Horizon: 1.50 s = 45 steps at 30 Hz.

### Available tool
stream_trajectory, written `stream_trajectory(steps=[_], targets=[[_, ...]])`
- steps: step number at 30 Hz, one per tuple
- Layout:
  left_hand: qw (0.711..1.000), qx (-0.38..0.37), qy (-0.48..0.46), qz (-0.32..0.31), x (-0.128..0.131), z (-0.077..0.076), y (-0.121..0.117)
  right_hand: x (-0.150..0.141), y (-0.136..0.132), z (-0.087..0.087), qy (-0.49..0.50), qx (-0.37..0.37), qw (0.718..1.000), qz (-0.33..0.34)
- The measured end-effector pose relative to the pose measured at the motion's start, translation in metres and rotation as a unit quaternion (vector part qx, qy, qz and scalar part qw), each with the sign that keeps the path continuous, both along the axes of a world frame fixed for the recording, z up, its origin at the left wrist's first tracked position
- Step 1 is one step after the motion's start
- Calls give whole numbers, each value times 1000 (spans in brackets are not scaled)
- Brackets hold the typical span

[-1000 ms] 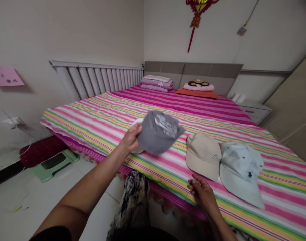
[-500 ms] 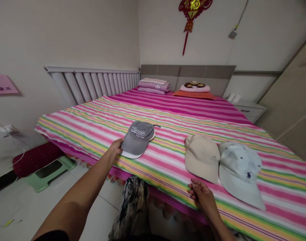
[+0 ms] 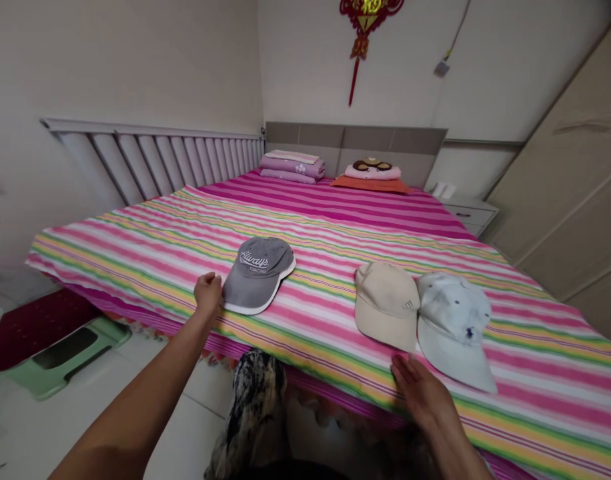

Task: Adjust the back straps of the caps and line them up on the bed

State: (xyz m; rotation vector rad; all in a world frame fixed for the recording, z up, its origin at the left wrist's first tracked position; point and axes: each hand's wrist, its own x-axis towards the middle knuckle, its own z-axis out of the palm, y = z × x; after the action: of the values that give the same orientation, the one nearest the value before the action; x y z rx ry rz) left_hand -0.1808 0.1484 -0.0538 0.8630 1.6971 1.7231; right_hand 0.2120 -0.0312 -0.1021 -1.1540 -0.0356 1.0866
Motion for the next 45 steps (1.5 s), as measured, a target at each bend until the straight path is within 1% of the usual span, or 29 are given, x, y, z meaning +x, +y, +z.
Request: stream_trajectory(steps=[1,3,4,5,6,7,9,10,11,13,15,16,17,18,20,22,23,26,27,28,30,31,32,34,35,37,40,43,45], targets=[[999,22,25,16,5,0,-7,3,5,4,21,-7,1000,6],[996,60,61,1,24,-4,-25,8,18,11,55,-12,998,22],[991,83,89,-52,36,-8,-36,9,25,14,68,-11,997,32],[984,88,92,-127,51,-14,-48,9,32,17,77,-8,996,43],[974,72,69,-202,66,-19,-60,9,37,19,85,-2,995,57],[958,47,23,-283,81,-25,-71,7,40,22,90,6,993,71],[911,-26,-72,-405,109,-34,-88,0,39,26,96,31,990,101],[885,-59,-118,-447,120,-35,-92,-5,34,27,97,45,988,113],[858,-91,-172,-476,129,-34,-94,-10,27,27,99,57,986,124],[795,-145,-288,-513,142,-25,-89,-20,10,26,95,81,981,150],[739,-142,-384,-534,149,-8,-78,-27,-9,23,63,107,973,197],[719,-113,-415,-546,151,2,-73,-30,-18,21,36,115,968,220],[706,-79,-436,-552,152,11,-69,-31,-25,20,6,119,964,239],[702,-47,-449,-551,153,20,-67,-32,-31,18,-23,117,960,252],[711,0,-448,-541,153,35,-71,-29,-40,17,-64,99,956,267],[722,10,-430,-541,151,46,-81,-23,-46,21,-77,80,951,287],[721,6,-421,-550,151,50,-87,-19,-49,25,-76,69,949,299],[694,-13,-410,-591,152,57,-104,-5,-51,47,-53,60,946,314],[684,-19,-406,-606,154,59,-109,-3,-50,57,-40,73,947,310],[672,-25,-398,-624,156,61,-113,-3,-48,68,-21,92,942,322],[649,-42,-371,-663,161,63,-121,-10,-43,92,-21,129,917,376],[637,-51,-351,-684,164,65,-124,-16,-40,103,-39,137,900,412],[626,-59,-326,-706,165,67,-128,-23,-37,112,-72,157,889,424],[613,-70,-260,-743,166,71,-132,-39,-33,124,-105,171,867,456],[609,-72,-225,-757,165,72,-134,-46,-32,127,-112,164,864,462],[603,-78,-176,-774,161,74,-136,-56,-31,127,-128,151,869,453],[629,-79,-199,-748,159,72,-135,-59,-33,123,-157,157,879,421],[669,-79,-241,-698,162,69,-134,-58,-36,122,-177,156,881,410],[679,-88,-233,-691,166,69,-134,-57,-36,123,-188,156,879,409]])
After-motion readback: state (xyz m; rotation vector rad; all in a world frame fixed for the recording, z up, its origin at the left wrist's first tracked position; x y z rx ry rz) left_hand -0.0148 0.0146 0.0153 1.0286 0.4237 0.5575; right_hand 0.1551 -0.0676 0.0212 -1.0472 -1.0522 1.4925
